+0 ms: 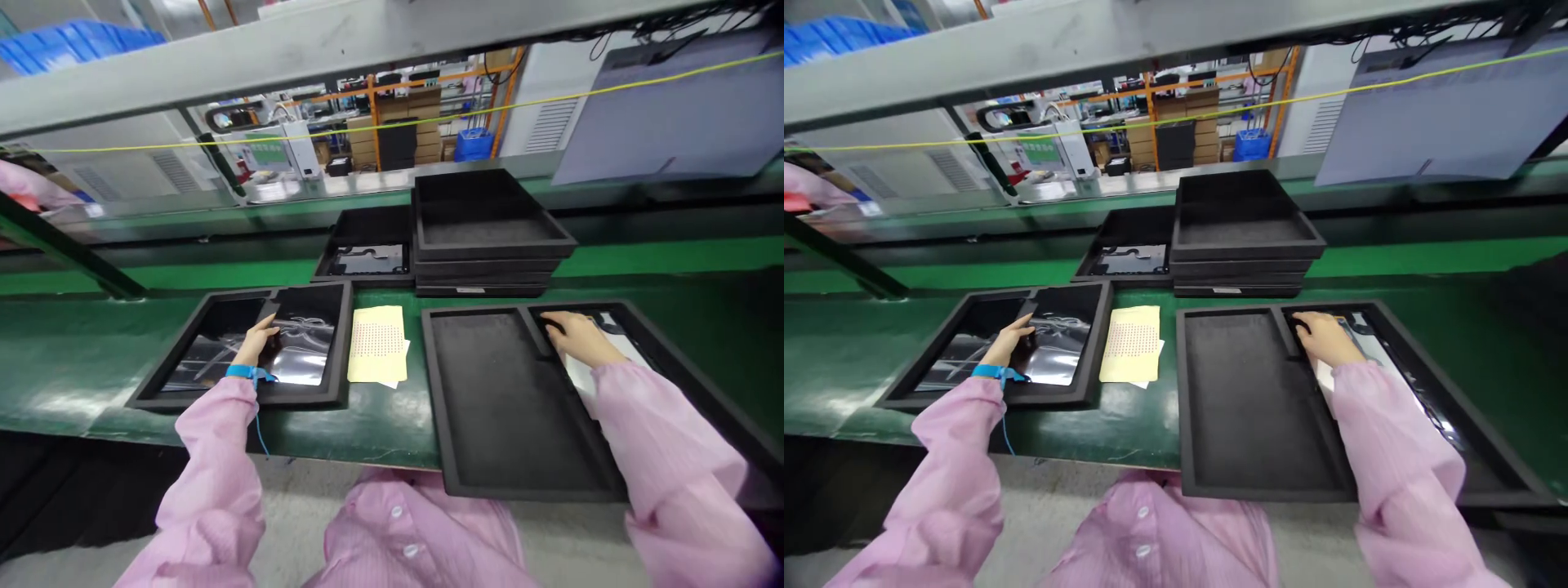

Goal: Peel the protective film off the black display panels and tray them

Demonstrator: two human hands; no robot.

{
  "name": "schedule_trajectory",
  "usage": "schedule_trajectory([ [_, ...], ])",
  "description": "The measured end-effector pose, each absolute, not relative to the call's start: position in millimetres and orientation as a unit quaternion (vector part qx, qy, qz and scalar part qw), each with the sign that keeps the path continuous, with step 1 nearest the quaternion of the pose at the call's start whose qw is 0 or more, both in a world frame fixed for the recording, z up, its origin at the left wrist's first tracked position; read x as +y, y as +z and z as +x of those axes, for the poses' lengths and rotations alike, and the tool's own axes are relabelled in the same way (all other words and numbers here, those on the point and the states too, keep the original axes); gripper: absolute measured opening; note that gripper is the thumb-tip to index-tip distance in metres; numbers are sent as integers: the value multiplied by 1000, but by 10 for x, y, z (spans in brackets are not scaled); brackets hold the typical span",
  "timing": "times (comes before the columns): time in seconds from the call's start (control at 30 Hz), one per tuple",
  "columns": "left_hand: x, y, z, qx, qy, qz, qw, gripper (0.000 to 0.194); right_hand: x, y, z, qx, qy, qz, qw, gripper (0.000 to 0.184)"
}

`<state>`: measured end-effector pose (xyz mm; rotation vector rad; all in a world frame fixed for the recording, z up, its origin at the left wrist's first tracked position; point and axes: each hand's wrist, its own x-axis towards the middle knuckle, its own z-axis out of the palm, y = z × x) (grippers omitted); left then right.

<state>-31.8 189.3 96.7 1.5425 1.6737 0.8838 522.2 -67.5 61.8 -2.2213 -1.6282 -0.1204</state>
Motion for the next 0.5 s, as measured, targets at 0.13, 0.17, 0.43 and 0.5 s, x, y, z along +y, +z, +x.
schedule_trajectory([
  [0.13, 1653, 1052, -137, 611, 280, 688, 276, 39, -536, 564, 5303, -589, -67, -796, 122, 28],
  [0.17, 1547, 1057, -74, 592, 260, 713, 270, 40, -532, 554, 5301, -588, -76, -797, 112, 29],
  [0.43, 762, 700, 490, 527, 123, 801, 257, 59, -596, 610, 5282, -620, -68, -780, 48, 18],
  [0.5, 697, 633, 542, 532, 122, 802, 241, 60, -586, 645, 5259, -620, -44, -783, 40, 22],
])
